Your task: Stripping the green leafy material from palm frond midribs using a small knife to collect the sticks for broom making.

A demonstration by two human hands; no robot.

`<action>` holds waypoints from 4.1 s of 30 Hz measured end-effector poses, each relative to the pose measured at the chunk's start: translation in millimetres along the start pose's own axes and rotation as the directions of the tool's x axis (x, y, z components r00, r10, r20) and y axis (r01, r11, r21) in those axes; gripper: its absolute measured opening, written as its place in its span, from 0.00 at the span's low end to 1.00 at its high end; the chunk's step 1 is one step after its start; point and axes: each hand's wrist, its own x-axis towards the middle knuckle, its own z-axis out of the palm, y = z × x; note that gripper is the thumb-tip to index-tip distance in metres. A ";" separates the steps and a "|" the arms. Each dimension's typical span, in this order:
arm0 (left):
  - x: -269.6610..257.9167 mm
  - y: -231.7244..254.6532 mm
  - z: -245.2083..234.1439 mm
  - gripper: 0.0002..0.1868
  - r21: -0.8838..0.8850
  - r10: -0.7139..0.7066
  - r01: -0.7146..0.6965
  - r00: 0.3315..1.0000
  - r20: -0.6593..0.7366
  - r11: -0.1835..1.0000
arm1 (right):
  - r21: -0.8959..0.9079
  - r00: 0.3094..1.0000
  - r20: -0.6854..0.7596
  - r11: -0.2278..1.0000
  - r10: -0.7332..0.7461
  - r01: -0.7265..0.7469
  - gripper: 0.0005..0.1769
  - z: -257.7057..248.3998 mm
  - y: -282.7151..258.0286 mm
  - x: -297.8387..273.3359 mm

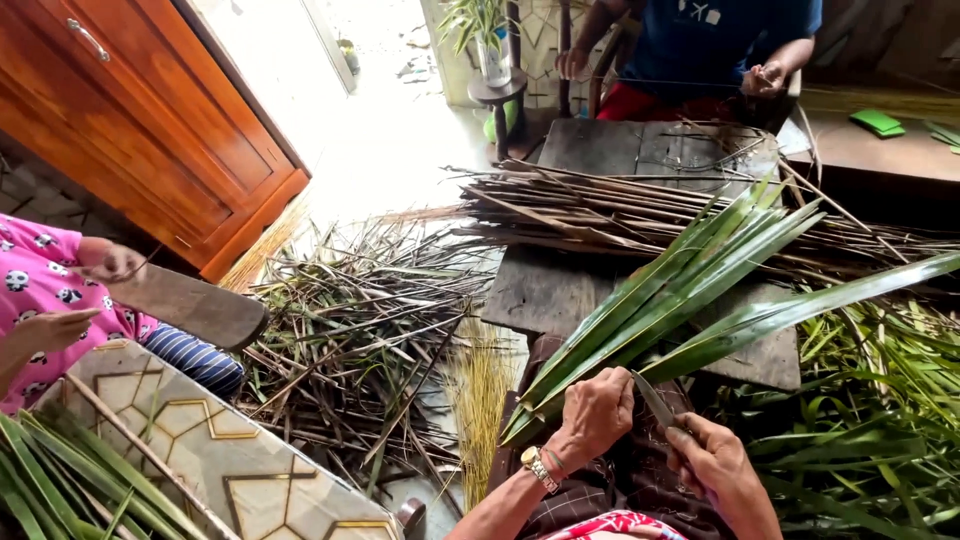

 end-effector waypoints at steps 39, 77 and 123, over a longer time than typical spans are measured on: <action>-21.4 -14.0 34.8 0.11 0.112 -0.045 0.027 0.985 0.166 0.993 | 0.145 0.998 0.049 0.989 0.035 -0.042 0.08 -7.6 12.6 -35.9; -33.7 -24.1 45.7 0.04 0.125 -0.038 0.005 0.965 0.261 0.992 | 0.333 0.992 0.093 0.936 0.088 -0.115 0.07 -2.7 55.9 -7.3; -33.6 -112.8 -31.9 0.10 0.022 -0.159 0.158 0.986 0.054 0.987 | 0.421 0.504 -0.805 0.900 0.313 0.114 0.09 -453.4 334.6 55.6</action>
